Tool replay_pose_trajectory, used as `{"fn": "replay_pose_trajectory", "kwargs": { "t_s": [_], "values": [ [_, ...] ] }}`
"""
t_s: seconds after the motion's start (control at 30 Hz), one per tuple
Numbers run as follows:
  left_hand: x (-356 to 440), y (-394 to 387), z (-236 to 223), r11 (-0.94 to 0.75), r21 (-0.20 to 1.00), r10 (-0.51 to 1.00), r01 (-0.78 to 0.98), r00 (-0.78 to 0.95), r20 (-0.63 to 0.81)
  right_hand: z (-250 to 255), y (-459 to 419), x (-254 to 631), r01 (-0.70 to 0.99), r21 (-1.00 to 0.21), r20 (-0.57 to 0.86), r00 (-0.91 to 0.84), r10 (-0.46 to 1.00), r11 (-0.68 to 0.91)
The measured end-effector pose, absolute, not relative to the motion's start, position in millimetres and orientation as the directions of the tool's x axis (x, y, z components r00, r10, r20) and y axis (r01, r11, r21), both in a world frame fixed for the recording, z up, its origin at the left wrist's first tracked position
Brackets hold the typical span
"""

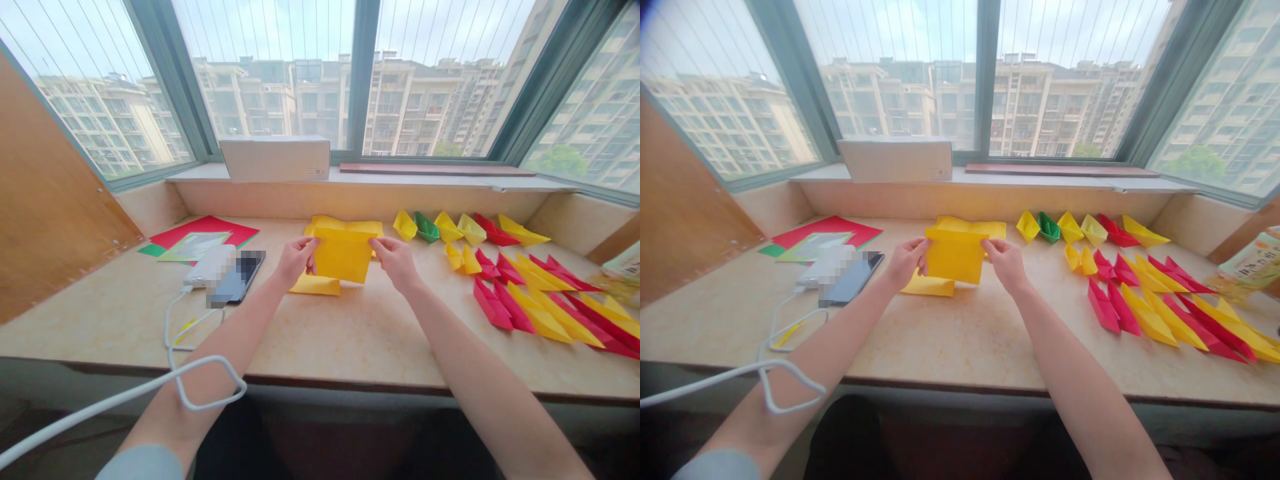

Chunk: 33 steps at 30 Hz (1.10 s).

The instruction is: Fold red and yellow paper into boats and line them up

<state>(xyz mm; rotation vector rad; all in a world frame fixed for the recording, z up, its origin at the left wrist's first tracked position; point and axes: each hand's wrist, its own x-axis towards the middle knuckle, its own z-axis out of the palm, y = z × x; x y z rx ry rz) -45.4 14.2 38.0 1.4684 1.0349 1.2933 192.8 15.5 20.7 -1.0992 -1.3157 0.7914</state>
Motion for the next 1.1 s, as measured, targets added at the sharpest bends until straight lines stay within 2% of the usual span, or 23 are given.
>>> {"fn": "replay_pose_trajectory", "kwargs": {
  "t_s": [0.37,0.57,0.9,1.1],
  "values": [
    [-41.2,11.0,38.1,-0.164,0.986,0.977,-0.03,0.135,0.166,27.5,7.4,186.0,0.021,-0.967,0.254,0.013,0.967,0.254],
    [-39.7,12.7,37.0,-0.217,0.974,0.961,-0.065,0.16,0.225,31.5,6.4,185.6,-0.012,-0.96,0.281,0.012,0.96,0.281],
    [-41.0,18.7,30.4,-0.326,0.942,0.933,-0.078,0.132,0.334,29.2,6.5,185.8,0.059,-0.941,0.332,-0.031,0.943,0.334],
    [-39.7,21.9,26.6,-0.351,0.932,0.925,-0.091,0.118,0.36,28.2,9.3,186.5,0.06,-0.936,0.35,0.048,0.935,0.347]
  ]
}}
